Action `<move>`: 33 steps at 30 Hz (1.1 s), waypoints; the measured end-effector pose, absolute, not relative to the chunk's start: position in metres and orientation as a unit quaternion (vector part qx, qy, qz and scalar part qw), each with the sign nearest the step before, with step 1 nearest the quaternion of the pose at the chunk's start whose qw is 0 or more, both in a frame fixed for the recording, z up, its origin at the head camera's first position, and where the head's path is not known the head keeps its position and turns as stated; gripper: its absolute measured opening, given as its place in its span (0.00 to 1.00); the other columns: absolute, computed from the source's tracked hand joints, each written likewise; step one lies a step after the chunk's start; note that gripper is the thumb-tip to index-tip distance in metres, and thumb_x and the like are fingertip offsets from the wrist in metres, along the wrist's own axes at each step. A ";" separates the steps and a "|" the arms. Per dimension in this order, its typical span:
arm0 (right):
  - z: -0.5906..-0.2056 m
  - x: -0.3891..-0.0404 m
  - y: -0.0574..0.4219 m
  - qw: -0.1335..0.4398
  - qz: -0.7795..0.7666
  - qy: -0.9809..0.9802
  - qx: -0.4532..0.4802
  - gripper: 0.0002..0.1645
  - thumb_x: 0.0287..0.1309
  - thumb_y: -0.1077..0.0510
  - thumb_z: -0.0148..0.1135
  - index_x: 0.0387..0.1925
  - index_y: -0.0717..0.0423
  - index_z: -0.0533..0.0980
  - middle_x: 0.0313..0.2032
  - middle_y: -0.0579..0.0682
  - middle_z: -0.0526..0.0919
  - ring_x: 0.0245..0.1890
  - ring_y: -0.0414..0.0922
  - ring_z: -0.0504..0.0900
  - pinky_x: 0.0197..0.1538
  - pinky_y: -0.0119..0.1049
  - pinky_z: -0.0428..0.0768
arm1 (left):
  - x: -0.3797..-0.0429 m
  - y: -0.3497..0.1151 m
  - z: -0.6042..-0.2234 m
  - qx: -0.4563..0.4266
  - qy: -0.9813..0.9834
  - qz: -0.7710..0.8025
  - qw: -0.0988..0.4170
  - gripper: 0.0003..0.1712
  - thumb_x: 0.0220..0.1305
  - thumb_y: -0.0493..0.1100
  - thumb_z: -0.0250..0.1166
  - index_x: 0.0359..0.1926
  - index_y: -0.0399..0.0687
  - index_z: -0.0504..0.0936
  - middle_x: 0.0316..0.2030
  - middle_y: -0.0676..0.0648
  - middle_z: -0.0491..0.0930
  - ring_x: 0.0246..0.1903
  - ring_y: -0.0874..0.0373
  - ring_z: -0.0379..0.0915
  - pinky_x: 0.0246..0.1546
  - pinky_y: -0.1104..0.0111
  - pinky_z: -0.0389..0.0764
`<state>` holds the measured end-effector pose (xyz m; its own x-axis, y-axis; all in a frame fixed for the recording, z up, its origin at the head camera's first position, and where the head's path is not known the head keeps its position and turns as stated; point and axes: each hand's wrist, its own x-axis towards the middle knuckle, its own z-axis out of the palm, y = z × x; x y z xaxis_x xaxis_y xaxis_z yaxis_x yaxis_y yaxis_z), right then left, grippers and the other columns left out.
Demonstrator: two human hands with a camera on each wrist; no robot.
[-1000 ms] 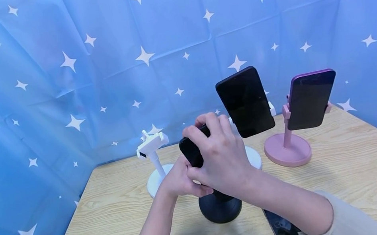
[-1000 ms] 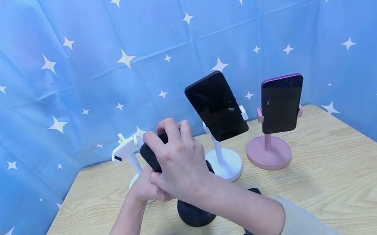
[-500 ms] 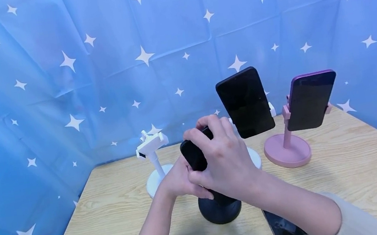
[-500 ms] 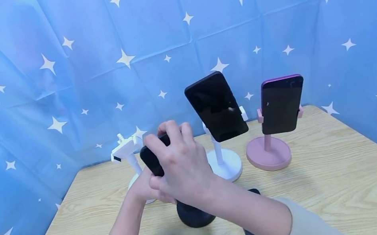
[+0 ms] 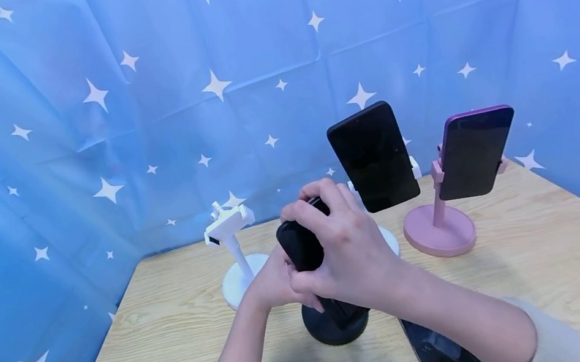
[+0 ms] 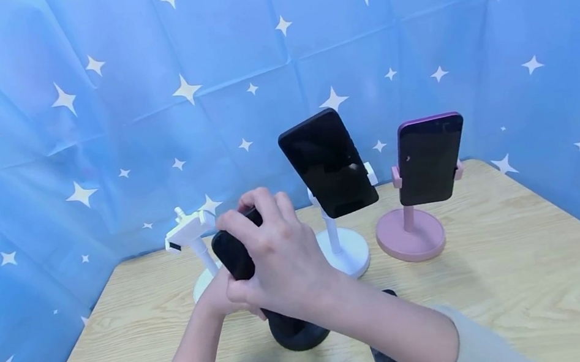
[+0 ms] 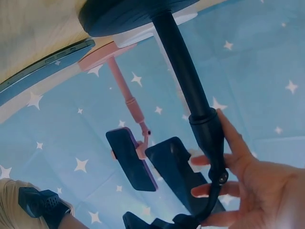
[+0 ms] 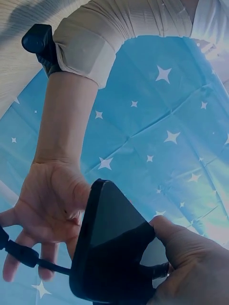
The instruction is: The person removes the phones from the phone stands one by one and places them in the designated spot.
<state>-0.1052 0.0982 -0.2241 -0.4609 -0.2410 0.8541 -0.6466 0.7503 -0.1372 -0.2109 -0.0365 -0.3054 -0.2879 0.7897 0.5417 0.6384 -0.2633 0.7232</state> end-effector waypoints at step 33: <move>-0.229 -0.077 0.163 0.213 0.303 -0.913 0.169 0.31 0.31 0.56 0.74 0.44 0.51 0.74 0.43 0.47 0.72 0.42 0.44 0.73 0.41 0.44 0.78 | -0.223 -0.041 -0.302 0.571 0.533 0.618 0.092 0.26 0.48 0.44 0.70 0.51 0.60 0.77 0.46 0.49 0.70 0.45 0.58 0.63 0.42 0.66 0.76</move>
<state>-0.0773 0.1631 -0.2287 -0.8522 -0.1790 0.4916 -0.4372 0.7596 -0.4814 -0.2232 -0.0405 -0.3018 -0.3308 0.7218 0.6079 0.4946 -0.4160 0.7631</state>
